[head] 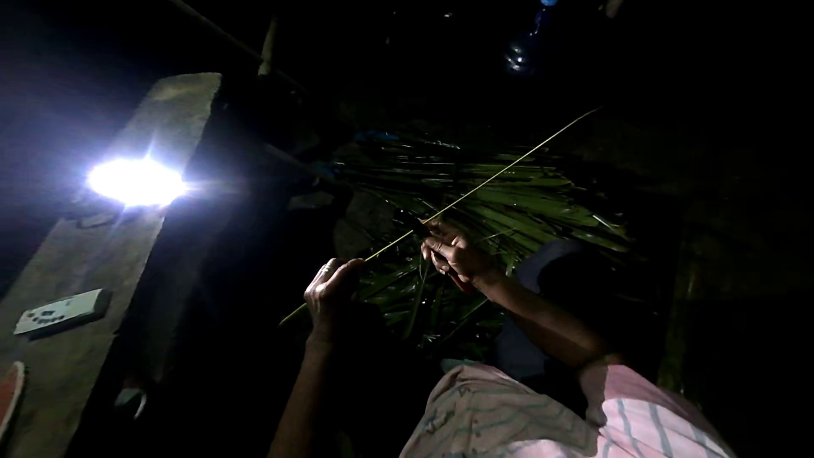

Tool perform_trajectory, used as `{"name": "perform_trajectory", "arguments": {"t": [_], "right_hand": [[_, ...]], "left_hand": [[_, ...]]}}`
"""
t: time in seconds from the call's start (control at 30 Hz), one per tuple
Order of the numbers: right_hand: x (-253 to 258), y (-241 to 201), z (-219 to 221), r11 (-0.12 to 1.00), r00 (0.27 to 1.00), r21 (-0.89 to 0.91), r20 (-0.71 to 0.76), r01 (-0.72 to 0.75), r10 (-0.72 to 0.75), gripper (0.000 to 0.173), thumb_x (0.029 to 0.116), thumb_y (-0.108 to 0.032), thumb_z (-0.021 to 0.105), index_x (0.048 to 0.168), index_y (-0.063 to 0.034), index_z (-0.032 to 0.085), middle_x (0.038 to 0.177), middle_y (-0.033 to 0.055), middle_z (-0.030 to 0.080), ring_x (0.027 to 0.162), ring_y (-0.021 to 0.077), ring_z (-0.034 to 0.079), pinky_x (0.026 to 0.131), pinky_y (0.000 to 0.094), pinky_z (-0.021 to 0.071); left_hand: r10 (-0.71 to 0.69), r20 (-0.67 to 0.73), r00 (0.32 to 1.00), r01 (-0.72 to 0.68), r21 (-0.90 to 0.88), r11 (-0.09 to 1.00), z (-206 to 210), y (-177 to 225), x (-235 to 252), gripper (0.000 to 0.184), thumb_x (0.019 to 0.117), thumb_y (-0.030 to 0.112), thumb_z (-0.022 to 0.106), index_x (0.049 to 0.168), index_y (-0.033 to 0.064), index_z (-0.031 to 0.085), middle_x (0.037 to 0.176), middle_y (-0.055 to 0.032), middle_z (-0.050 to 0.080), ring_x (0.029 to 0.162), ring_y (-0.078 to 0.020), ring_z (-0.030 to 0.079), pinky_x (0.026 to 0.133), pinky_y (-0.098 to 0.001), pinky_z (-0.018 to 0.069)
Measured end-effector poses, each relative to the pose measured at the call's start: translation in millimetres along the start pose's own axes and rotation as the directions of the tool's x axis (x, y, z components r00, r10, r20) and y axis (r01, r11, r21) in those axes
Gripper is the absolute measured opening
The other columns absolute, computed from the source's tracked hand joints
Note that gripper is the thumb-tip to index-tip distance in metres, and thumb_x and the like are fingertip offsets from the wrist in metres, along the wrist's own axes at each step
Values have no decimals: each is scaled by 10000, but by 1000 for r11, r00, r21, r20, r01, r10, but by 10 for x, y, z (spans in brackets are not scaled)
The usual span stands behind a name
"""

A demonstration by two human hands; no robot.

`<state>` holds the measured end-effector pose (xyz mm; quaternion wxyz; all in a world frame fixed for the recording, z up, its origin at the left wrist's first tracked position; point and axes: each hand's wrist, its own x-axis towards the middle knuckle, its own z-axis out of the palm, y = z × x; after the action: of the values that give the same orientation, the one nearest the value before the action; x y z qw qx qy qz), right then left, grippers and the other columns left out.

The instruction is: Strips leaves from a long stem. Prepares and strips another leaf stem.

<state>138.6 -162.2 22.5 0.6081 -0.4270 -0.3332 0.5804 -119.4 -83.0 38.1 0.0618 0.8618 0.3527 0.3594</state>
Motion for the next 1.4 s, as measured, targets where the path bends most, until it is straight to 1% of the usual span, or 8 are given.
{"name": "perform_trajectory", "arguments": {"t": [0.27, 0.6, 0.7, 0.8, 0.9, 1.07, 1.27, 1.4], "right_hand": [[14, -15, -40, 996, 993, 59, -107, 61, -54, 303, 1049, -34, 479, 1335, -70, 575, 728, 38, 615, 441, 27, 422, 423, 166, 384], [53, -347, -520, 981, 942, 86, -306, 172, -138, 317, 1086, -115, 399, 1381, -158, 506, 774, 18, 594, 403, 17, 382, 366, 149, 357], [41, -370, -569, 980, 949, 102, -285, 170, -135, 319, 1090, -138, 404, 1393, -175, 494, 750, 13, 576, 394, 17, 380, 356, 146, 355], [39, -274, -415, 989, 974, 80, -199, 126, -108, 348, 1073, -115, 418, 1414, -118, 491, 741, 33, 596, 410, 39, 422, 373, 169, 394], [38, -181, -294, 992, 982, 46, -153, 119, -111, 256, 1061, -72, 453, 1290, -76, 568, 735, 37, 601, 416, 34, 414, 396, 168, 395], [58, -245, -424, 983, 959, 51, -235, 178, -161, 212, 1072, -81, 439, 1189, -53, 614, 745, 35, 614, 401, 26, 403, 375, 157, 382], [16, -381, -605, 973, 931, 52, -306, 224, -198, 248, 1083, -112, 417, 1265, -100, 586, 755, 24, 607, 387, 14, 374, 352, 147, 352], [-20, -457, -721, 962, 915, 18, -314, 274, -254, 255, 1080, -122, 393, 1245, -120, 587, 736, 17, 585, 377, 16, 351, 343, 150, 335]], "left_hand": [[37, -49, 998, -36, 23, 999, -38, 22, -18, 145, 939, 147, 669, 978, 85, 794, 930, -116, 745, 846, -219, 723, 751, -357, 594], [11, -58, 998, -10, 18, 1000, -222, -154, -197, 151, 941, 128, 667, 980, 51, 791, 929, -131, 734, 872, -216, 709, 802, -323, 584], [14, -57, 998, -13, 8, 1000, -271, -187, -208, 168, 937, 125, 651, 988, 38, 785, 939, -137, 732, 883, -220, 707, 819, -322, 580], [23, -9, 1000, -23, -15, 1000, -254, -130, -170, 176, 945, 108, 633, 1006, 35, 781, 948, -142, 736, 885, -237, 713, 819, -353, 583], [25, 35, 999, -23, -67, 997, -225, -109, -148, 189, 949, 110, 616, 1008, 38, 781, 943, -132, 738, 839, -191, 714, 766, -329, 591], [-19, 91, 996, 27, -86, 996, -370, -253, -232, 214, 912, 198, 635, 1007, 74, 781, 932, -93, 729, 826, -159, 696, 745, -334, 584], [-92, 117, 989, 107, -134, 985, -654, -499, -383, 229, 942, 185, 612, 1023, 39, 769, 945, -92, 717, 856, -124, 672, 803, -287, 565], [-141, 114, 983, 152, -96, 984, -816, -668, -500, 233, 946, 180, 602, 996, 18, 762, 930, -105, 715, 855, -134, 675, 806, -298, 563]]}}
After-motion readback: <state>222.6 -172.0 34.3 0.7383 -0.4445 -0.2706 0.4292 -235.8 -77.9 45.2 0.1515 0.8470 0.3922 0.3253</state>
